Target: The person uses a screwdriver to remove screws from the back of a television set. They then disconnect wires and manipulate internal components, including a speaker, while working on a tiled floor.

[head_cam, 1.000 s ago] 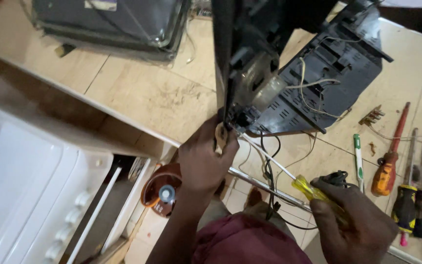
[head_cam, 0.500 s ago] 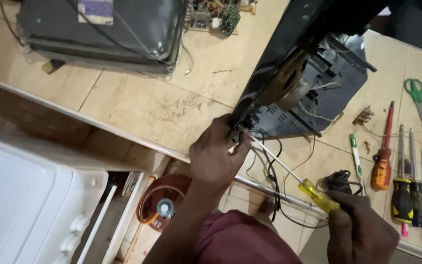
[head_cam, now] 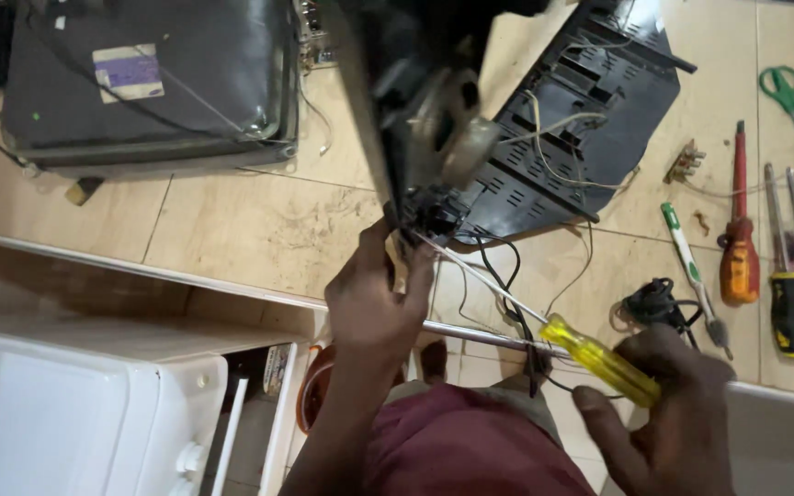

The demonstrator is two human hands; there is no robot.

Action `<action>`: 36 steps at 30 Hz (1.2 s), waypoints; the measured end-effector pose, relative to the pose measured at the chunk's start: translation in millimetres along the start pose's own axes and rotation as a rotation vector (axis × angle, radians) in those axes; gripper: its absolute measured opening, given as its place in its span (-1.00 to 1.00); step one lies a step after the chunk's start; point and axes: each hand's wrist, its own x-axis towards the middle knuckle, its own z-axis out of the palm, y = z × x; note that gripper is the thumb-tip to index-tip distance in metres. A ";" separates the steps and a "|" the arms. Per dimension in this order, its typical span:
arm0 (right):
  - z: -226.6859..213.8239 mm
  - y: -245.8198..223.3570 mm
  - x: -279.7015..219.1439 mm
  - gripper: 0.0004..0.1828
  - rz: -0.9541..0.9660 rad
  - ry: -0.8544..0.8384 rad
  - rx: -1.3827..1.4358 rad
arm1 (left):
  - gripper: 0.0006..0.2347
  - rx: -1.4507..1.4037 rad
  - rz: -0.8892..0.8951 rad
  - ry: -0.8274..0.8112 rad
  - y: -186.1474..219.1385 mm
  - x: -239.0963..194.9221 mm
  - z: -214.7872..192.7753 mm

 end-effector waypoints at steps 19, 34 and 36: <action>5.2 -33.5 -5.4 -0.75 -0.005 0.137 -0.147 | -0.73 0.062 0.141 0.035 5.0 -8.2 1.1; 2.9 -24.2 -0.7 -0.80 0.069 0.110 -0.209 | -0.69 0.098 0.143 0.012 10.6 -5.5 -4.4; 2.2 -18.6 -5.7 -0.57 0.007 0.051 -0.172 | -0.73 0.196 0.218 0.016 9.7 -6.3 -6.3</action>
